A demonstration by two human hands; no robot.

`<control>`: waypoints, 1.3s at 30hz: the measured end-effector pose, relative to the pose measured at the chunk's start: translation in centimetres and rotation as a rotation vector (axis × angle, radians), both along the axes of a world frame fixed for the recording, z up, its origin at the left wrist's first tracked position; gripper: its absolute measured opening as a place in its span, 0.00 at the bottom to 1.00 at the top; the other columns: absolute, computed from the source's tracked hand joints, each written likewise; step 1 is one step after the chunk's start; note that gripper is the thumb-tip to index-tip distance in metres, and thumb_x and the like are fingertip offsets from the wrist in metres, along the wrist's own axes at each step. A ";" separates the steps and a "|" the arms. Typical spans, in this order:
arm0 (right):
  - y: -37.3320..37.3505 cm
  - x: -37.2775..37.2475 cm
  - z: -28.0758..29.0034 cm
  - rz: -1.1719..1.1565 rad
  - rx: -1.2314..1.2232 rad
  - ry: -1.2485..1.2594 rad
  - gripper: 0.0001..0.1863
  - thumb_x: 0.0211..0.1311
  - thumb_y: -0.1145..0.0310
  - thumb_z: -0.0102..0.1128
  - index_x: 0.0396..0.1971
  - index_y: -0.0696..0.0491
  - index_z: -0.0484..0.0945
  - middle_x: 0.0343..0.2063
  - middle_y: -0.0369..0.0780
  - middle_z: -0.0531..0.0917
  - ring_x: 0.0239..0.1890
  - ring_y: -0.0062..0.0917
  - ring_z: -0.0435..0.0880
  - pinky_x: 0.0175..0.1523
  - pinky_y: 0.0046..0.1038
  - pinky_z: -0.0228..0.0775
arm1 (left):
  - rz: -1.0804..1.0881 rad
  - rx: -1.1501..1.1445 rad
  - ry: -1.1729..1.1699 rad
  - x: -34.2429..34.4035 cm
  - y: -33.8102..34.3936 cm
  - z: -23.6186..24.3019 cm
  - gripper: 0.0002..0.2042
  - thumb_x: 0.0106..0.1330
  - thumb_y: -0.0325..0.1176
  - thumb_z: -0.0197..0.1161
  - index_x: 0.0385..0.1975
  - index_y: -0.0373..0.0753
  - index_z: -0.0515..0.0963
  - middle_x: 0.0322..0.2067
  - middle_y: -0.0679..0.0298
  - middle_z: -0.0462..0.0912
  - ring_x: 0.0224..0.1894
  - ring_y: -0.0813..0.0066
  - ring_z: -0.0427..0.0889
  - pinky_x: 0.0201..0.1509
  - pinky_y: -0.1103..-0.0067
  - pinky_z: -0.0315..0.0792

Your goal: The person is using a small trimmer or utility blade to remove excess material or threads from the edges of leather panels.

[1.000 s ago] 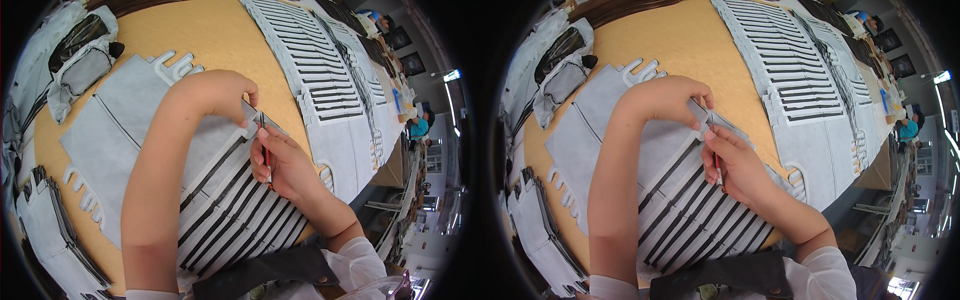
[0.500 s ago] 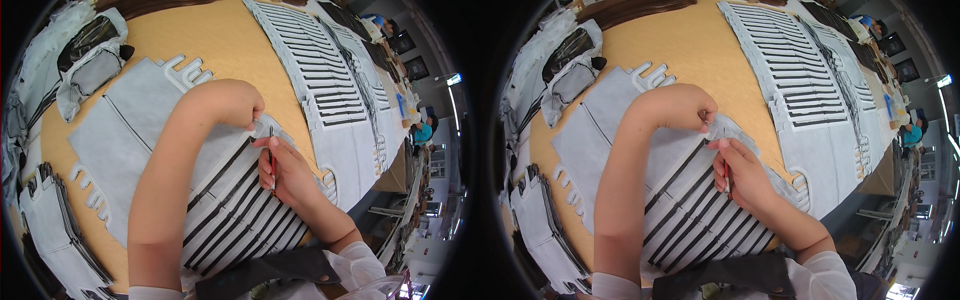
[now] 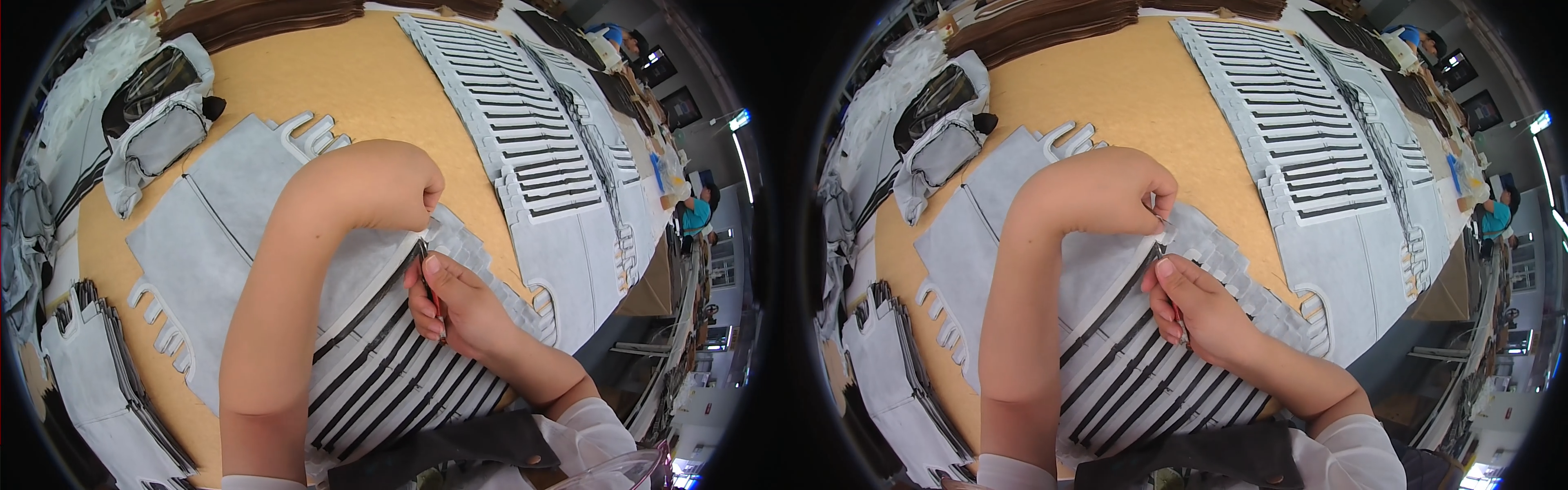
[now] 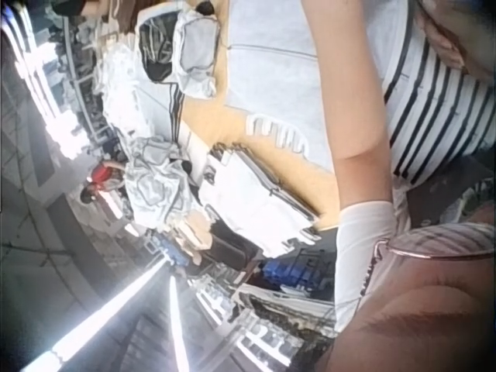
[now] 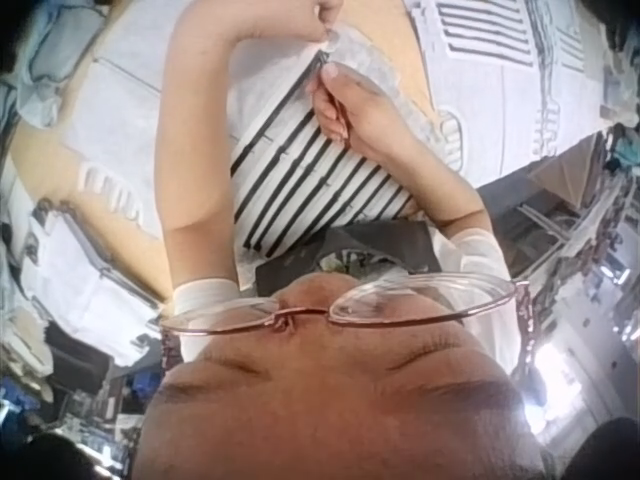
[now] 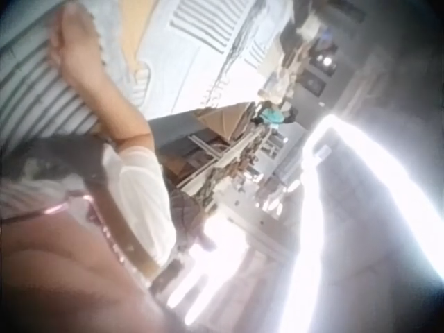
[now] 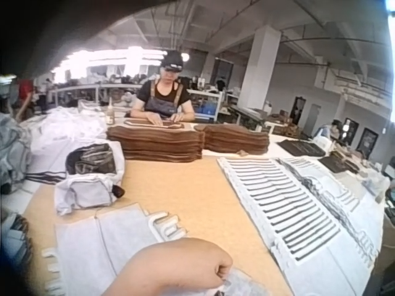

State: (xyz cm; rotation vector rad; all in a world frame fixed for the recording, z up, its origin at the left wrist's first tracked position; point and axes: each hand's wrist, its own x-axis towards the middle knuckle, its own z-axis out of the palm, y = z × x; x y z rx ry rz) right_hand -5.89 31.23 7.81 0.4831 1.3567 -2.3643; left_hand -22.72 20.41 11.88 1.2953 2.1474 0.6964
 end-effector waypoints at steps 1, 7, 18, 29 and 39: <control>0.1 -0.1 -0.1 0.002 0.012 0.000 0.18 0.72 0.55 0.35 0.35 0.55 0.67 0.16 0.33 0.65 0.14 0.17 0.60 0.22 0.20 0.58 | -0.002 -0.002 -0.001 -0.1 0.1 -0.1 0.07 0.47 0.32 0.61 0.22 0.36 0.77 0.20 0.59 0.78 0.25 0.67 0.77 0.29 0.74 0.69; -0.2 0.1 0.0 -0.027 0.037 0.003 0.16 0.72 0.57 0.37 0.33 0.55 0.67 0.15 0.33 0.64 0.15 0.16 0.60 0.22 0.19 0.57 | -0.005 0.017 -0.023 0.0 0.1 0.0 0.07 0.47 0.32 0.62 0.22 0.36 0.77 0.21 0.58 0.79 0.26 0.68 0.77 0.30 0.74 0.69; -0.5 0.0 -0.3 -0.050 0.046 0.018 0.14 0.72 0.60 0.38 0.32 0.55 0.67 0.15 0.33 0.64 0.15 0.15 0.59 0.23 0.18 0.57 | 0.004 -0.020 -0.020 -0.1 0.2 0.1 0.07 0.47 0.31 0.62 0.23 0.35 0.78 0.21 0.59 0.79 0.26 0.68 0.77 0.30 0.75 0.69; -0.7 -0.1 -0.3 -0.062 0.049 0.023 0.14 0.72 0.61 0.38 0.32 0.55 0.67 0.15 0.32 0.63 0.15 0.15 0.59 0.23 0.18 0.57 | -0.001 -0.009 -0.035 -0.1 0.1 0.0 0.07 0.47 0.32 0.63 0.22 0.35 0.77 0.20 0.59 0.78 0.25 0.69 0.76 0.29 0.75 0.69; -0.5 0.0 -0.3 -0.061 0.016 0.011 0.14 0.72 0.61 0.38 0.31 0.54 0.67 0.14 0.32 0.63 0.14 0.15 0.58 0.21 0.18 0.56 | 0.008 -0.010 -0.039 0.0 0.1 -0.1 0.06 0.47 0.31 0.63 0.22 0.35 0.77 0.20 0.60 0.78 0.25 0.69 0.76 0.29 0.76 0.69</control>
